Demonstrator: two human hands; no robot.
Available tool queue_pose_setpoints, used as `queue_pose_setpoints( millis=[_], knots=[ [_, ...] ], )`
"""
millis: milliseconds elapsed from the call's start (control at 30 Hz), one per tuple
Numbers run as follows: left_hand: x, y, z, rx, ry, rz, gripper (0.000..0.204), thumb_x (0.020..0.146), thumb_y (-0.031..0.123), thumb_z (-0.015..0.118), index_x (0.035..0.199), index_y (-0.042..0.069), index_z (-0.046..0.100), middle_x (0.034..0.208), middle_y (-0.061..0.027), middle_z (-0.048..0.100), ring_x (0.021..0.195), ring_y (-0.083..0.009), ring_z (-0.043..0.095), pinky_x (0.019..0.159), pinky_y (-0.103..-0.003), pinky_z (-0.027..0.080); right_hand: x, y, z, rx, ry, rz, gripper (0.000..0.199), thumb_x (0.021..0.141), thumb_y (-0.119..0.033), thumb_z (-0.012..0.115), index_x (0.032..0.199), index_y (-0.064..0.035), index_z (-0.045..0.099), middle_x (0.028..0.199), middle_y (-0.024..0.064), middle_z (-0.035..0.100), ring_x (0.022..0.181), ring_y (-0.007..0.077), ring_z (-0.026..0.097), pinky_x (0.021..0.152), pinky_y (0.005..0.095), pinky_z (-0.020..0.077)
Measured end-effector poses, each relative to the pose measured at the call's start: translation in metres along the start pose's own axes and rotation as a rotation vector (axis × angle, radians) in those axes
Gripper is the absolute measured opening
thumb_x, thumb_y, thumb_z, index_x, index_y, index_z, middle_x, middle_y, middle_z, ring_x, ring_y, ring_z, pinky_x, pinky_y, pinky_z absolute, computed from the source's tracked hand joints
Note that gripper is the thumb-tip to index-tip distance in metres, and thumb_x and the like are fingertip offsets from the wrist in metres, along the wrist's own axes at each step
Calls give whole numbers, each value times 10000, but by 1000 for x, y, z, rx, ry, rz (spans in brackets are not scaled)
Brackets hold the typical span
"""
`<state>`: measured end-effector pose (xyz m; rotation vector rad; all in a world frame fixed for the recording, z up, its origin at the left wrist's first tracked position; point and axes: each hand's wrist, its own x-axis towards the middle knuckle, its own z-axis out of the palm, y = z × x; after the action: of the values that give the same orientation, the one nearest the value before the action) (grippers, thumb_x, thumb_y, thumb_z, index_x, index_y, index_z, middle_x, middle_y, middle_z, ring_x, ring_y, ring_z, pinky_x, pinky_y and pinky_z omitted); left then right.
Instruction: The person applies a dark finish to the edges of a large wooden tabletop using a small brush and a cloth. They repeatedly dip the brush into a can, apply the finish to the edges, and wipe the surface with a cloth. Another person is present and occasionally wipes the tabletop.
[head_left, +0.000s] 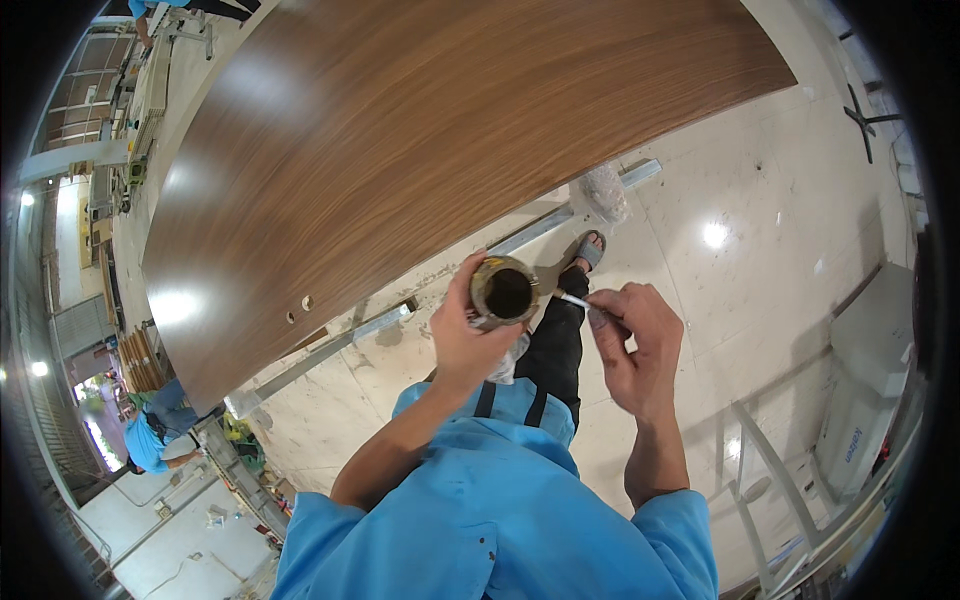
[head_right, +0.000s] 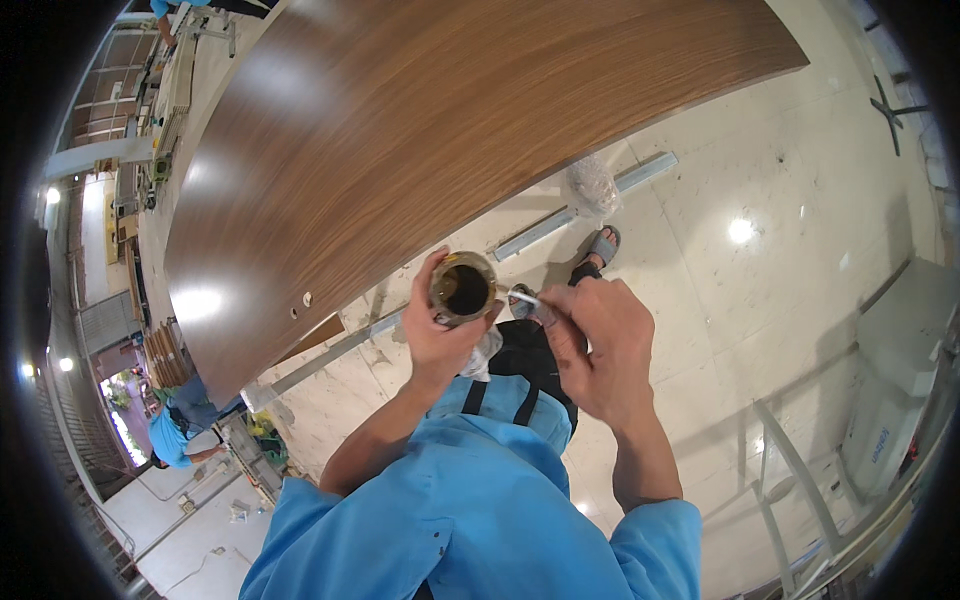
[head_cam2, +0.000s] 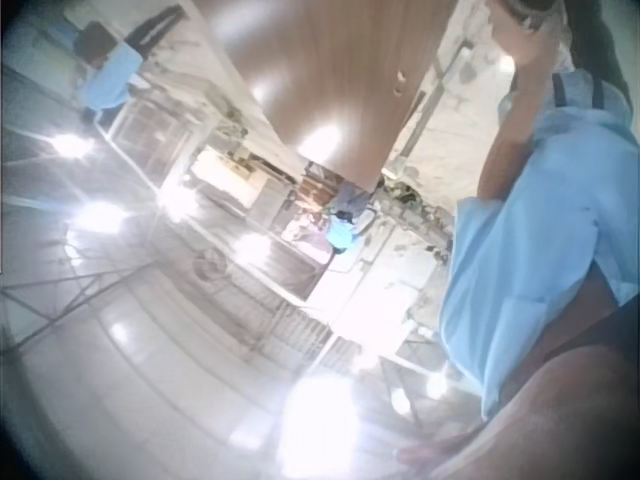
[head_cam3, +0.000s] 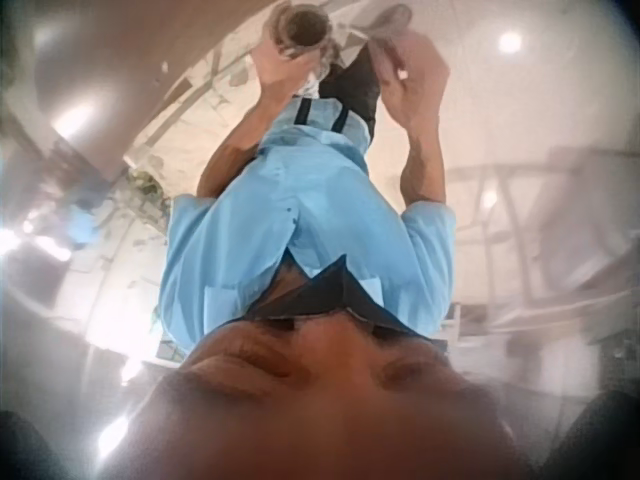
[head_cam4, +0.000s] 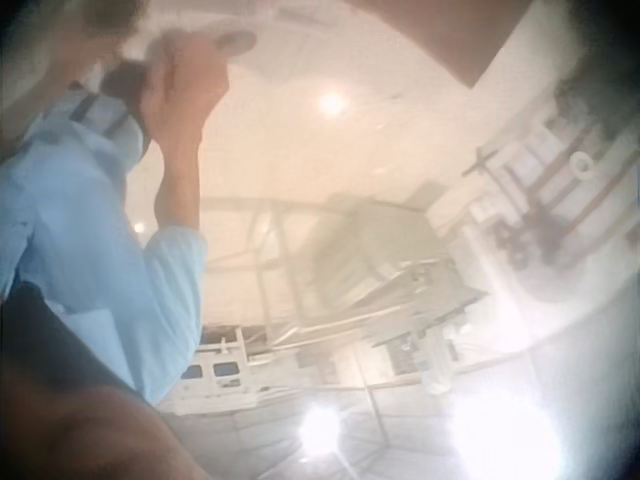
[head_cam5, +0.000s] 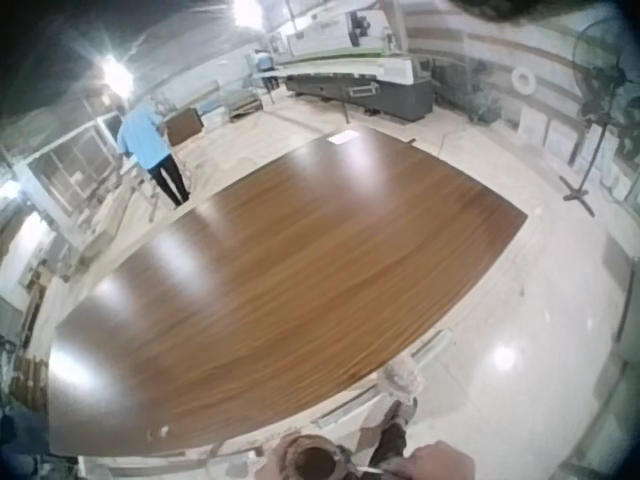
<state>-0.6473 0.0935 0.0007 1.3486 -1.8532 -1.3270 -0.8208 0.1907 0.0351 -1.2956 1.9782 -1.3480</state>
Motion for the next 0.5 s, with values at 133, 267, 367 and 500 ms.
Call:
queue_pose_setpoints(
  millis=[133,267,367,500],
  knots=[
    [-6,3,10,12,-29,62,816,656,44,881,1361,5,473,1173,-153,659,1044,-216,669,936,-324,518,0,-21,-6,-139,6,-125,182,724,11,763,874,-57,687,684,54,523,615,220,496,537,338,381],
    [-8,3,13,83,-28,312,824,650,37,893,1361,7,479,1150,-176,671,1006,-250,691,885,-336,552,4,-31,-10,-313,46,-274,193,702,-23,780,863,-59,679,708,45,514,613,227,492,561,354,366],
    [-10,5,15,91,-9,422,811,653,42,893,1355,5,488,1112,-180,683,971,-266,702,853,-335,563,3,-39,-12,-411,-1,-316,189,702,-7,777,858,-45,679,708,44,506,626,220,480,576,348,365],
    [-8,6,18,116,59,533,832,606,78,895,1347,49,517,985,-144,670,829,-278,692,706,-341,574,3,-45,-13,-480,-32,-344,192,691,2,762,849,-36,661,718,46,480,628,219,470,587,356,364]
  ],
)
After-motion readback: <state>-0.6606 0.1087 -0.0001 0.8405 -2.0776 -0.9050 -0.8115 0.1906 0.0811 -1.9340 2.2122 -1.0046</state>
